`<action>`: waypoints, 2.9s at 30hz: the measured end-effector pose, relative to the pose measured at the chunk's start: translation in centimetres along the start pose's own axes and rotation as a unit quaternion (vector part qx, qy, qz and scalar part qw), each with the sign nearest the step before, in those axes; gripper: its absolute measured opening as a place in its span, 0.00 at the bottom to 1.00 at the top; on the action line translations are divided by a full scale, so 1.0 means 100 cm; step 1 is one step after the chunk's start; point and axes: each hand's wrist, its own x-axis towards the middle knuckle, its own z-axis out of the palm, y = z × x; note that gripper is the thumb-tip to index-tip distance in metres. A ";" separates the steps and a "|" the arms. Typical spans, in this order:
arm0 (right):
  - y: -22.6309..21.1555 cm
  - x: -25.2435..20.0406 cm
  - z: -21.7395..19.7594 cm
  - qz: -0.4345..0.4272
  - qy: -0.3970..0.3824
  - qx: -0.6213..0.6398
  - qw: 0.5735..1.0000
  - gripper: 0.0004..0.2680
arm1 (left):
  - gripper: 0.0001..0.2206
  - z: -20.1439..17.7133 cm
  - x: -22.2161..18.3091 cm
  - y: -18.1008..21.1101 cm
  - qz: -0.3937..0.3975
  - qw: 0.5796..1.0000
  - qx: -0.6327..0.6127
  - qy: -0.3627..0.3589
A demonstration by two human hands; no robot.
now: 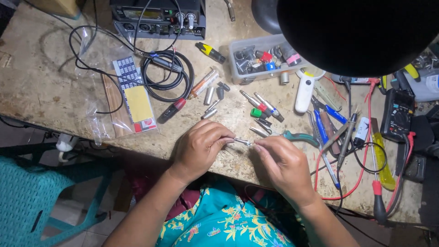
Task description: Soldering wires to a small electronic connector and using pliers for assembly on a workbench.
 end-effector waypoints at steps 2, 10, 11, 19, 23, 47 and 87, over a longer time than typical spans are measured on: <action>-0.001 0.001 0.001 0.008 0.027 0.016 0.999 0.03 | 0.04 0.001 -0.001 -0.002 -0.019 1.000 -0.003 -0.006; 0.000 -0.008 0.007 0.029 0.018 -0.026 0.999 0.03 | 0.03 0.004 -0.001 -0.007 -0.035 0.999 -0.001 -0.011; -0.001 -0.008 0.008 0.030 0.015 -0.026 0.999 0.03 | 0.03 0.004 -0.001 -0.008 -0.038 0.999 -0.001 -0.011; -0.008 -0.012 0.009 0.027 -0.042 -0.104 0.993 0.11 | 0.02 0.002 0.006 -0.002 -0.040 0.997 0.036 -0.048; -0.004 -0.014 0.014 0.045 -0.038 -0.117 0.991 0.14 | 0.03 0.002 0.009 -0.002 -0.052 0.996 0.036 -0.064; 0.000 -0.031 -0.040 0.000 0.053 -0.238 0.970 0.09 | 0.12 -0.005 0.004 -0.008 -0.005 0.992 0.068 -0.102; -0.005 -0.026 0.011 0.014 -0.021 -0.174 0.984 0.08 | 0.11 0.033 0.127 -0.020 0.102 0.981 0.159 -0.041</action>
